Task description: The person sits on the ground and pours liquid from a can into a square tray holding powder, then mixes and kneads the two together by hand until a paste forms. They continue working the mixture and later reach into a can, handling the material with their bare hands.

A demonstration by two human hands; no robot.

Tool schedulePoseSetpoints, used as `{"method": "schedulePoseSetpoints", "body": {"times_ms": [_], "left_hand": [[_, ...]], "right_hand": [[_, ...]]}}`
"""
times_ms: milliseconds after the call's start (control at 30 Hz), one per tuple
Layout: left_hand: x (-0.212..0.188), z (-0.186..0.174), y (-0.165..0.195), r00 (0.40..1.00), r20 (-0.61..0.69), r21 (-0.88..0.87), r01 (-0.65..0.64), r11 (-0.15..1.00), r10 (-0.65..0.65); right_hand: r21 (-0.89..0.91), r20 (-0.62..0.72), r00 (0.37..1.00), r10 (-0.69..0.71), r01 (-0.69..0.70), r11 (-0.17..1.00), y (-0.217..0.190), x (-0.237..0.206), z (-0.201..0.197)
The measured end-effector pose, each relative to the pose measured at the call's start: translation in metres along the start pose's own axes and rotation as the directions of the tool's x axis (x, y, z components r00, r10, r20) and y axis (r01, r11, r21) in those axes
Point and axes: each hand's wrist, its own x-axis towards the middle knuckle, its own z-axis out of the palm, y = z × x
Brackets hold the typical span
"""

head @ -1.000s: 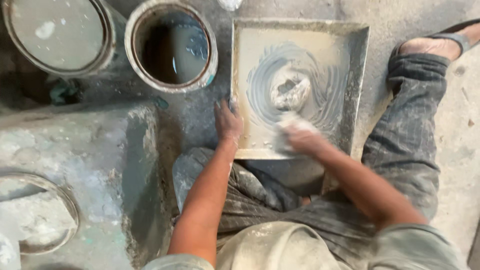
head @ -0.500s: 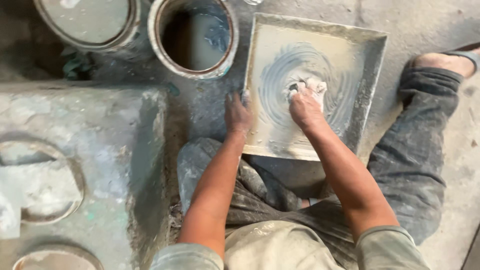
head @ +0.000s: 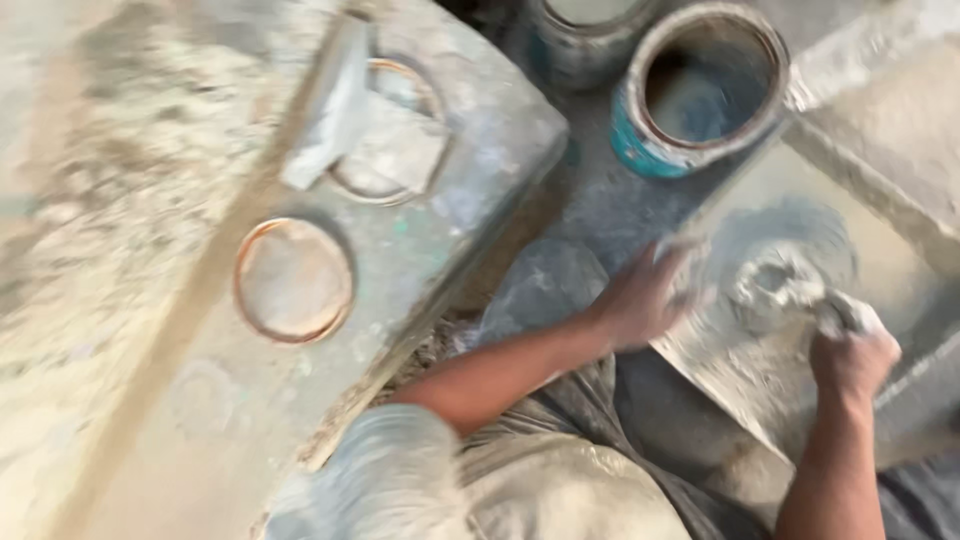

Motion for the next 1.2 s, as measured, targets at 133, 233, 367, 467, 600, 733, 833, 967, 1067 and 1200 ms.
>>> {"method": "schedulePoseSetpoints", "body": {"times_ms": [133, 233, 367, 467, 600, 733, 833, 967, 1067, 1200], "left_hand": [[-0.053, -0.118, 0.052, 0.981, -0.067, 0.337, -0.15, 0.929, 0.183], [-0.068, -0.202, 0.073, 0.947, -0.243, 0.532, -0.053, 0.845, 0.212], [-0.082, -0.243, 0.09, 0.879, -0.466, 0.48, 0.153, 0.864, 0.103], [-0.083, -0.219, 0.09, 0.903, -0.396, 0.502, 0.06, 0.863, 0.168], [-0.073, -0.149, 0.074, 0.987, -0.126, 0.421, -0.042, 0.906, 0.104], [-0.053, -0.066, 0.059, 0.974, 0.113, 0.298, -0.222, 0.928, 0.196], [-0.023, -0.012, 0.055, 0.938, 0.219, 0.205, -0.314, 0.927, 0.269], [0.029, 0.052, 0.06, 0.926, 0.268, 0.188, -0.322, 0.928, 0.267], [0.054, 0.083, 0.067, 0.926, 0.238, 0.176, -0.339, 0.924, 0.294], [0.064, 0.101, 0.078, 0.91, 0.199, 0.279, -0.408, 0.869, 0.364]], "right_hand": [[0.077, -0.07, 0.993, 0.095, -0.09, 0.993, 0.01, -0.007, 0.005], [-0.087, -0.101, 0.995, 0.0, -0.009, 0.996, 0.009, -0.013, 0.01], [-0.252, -0.09, 0.996, -0.029, 0.006, 0.968, 0.002, -0.017, 0.009], [-0.408, -0.076, 0.995, -0.072, 0.035, 0.912, -0.001, -0.021, 0.006], [-0.328, -0.249, 0.945, -0.212, 0.123, 0.936, -0.003, -0.031, 0.004], [-0.437, -0.221, 0.924, -0.311, 0.191, 0.879, -0.017, -0.036, 0.007], [0.727, 0.03, 0.828, 0.56, -0.403, 0.556, -0.028, -0.034, 0.007], [0.893, 0.186, 0.846, 0.5, -0.358, 0.274, -0.034, -0.035, -0.005], [0.938, 0.196, 0.889, 0.414, -0.294, 0.187, -0.032, -0.037, -0.012], [0.925, 0.375, 0.827, 0.42, -0.305, -0.226, -0.029, -0.039, -0.013]]}}
